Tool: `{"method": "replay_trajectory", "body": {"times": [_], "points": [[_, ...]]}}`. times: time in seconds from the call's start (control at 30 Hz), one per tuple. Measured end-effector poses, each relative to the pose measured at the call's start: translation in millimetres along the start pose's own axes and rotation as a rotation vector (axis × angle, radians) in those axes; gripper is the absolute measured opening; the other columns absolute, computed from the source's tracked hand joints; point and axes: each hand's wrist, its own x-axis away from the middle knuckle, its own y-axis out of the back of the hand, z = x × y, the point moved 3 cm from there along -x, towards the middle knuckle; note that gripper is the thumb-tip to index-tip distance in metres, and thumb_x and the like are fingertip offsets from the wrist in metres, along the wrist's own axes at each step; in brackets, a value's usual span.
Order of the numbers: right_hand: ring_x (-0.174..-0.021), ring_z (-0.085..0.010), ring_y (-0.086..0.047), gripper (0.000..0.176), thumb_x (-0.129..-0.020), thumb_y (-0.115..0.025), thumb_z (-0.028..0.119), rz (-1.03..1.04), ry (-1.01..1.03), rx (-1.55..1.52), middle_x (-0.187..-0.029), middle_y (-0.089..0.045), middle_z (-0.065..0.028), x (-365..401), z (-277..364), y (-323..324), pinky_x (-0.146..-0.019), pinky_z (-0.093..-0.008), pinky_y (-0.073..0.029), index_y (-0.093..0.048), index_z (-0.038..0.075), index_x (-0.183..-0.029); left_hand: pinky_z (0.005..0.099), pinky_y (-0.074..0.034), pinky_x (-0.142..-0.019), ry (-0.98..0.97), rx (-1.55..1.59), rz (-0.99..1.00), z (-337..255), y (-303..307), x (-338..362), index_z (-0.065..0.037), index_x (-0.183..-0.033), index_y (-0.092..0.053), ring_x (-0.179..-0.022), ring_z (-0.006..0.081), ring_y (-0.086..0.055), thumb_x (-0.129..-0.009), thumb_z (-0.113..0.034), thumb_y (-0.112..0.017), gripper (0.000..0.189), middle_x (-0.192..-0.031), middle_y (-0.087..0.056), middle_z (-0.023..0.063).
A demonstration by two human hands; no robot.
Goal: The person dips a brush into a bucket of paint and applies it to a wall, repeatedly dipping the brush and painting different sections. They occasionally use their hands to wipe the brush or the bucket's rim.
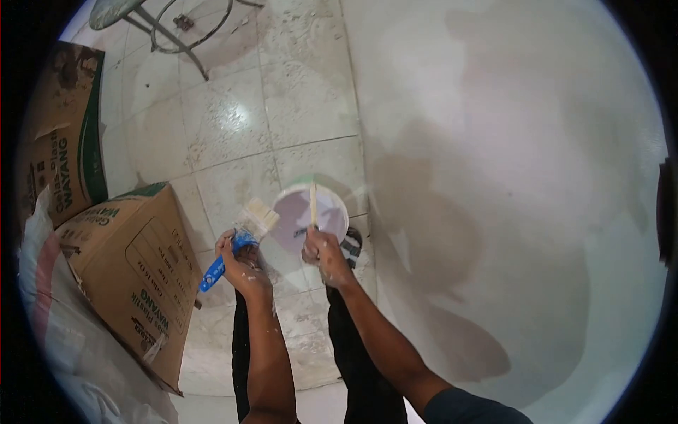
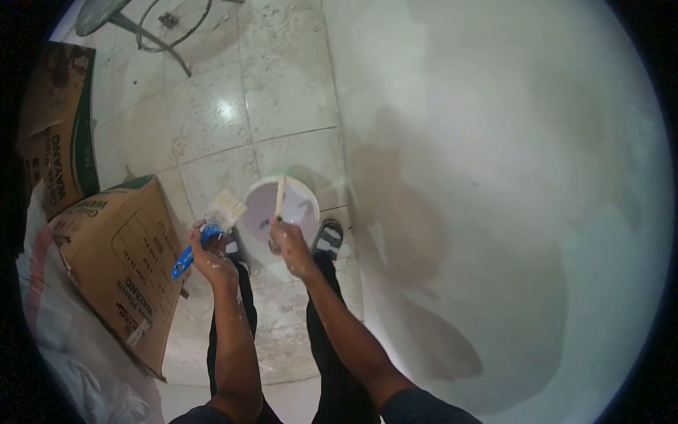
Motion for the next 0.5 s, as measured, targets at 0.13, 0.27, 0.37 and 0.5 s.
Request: {"method": "replay_trajectory", "body": {"times": [0.13, 0.27, 0.37, 0.5], "points": [[-0.047, -0.0047, -0.027, 0.036, -0.093, -0.046, 0.035, 0.074, -0.04, -0.017, -0.058, -0.027, 0.0073, -38.8, 13.1, -17.1, -0.044, -0.0214, -0.022, -0.036, 0.014, -0.066, 0.0273, -0.042, -0.069, -0.099, -0.088, -0.119, 11.6, 23.7, -24.2, -0.008, -0.101, -0.05, -0.081, 0.0145, -0.054, -0.089, -0.024, -0.05, 0.02, -0.093, -0.057, 0.0049], [-0.046, -0.0078, -0.025, 0.044, -0.092, -0.046, 0.041, 0.152, -0.131, 0.109, -0.055, -0.025, 0.0048, -75.5, 31.4, -39.4, -0.047, -0.0232, -0.024, -0.031, 0.014, -0.061, 0.0248, -0.039, -0.062, 0.01, -0.009, -0.18, 26.2, 35.8, -51.3, -0.006, -0.096, -0.051, -0.075, 0.0122, -0.053, -0.089, -0.026, -0.054, 0.021, -0.086, -0.057, 0.0037], [-0.049, -0.0084, -0.031, 0.037, -0.092, -0.048, 0.036, 0.161, -0.093, 0.214, -0.057, -0.032, 0.0032, -104.1, 38.5, -43.3, -0.05, -0.0237, -0.029, -0.04, 0.012, -0.066, 0.0246, -0.033, -0.052, 0.059, -0.042, -0.087, 14.5, 27.4, -63.3, -0.007, -0.08, -0.053, -0.059, 0.0087, -0.044, -0.089, -0.028, -0.055, 0.024, -0.07, -0.055, 0.0008], [-0.062, -0.0103, -0.044, 0.028, -0.091, -0.051, 0.029, 0.016, 0.042, 0.265, -0.07, -0.049, -0.0011, -129.8, 27.2, -9.3, -0.057, -0.0253, -0.037, -0.055, 0.003, -0.084, 0.0226, -0.034, -0.052, 0.083, -0.035, -0.043, 22.2, 37.1, -92.0, -0.007, -0.081, -0.055, -0.061, 0.0091, -0.049, -0.087, -0.025, -0.058, 0.02, -0.072, -0.057, 0.0016]]}}
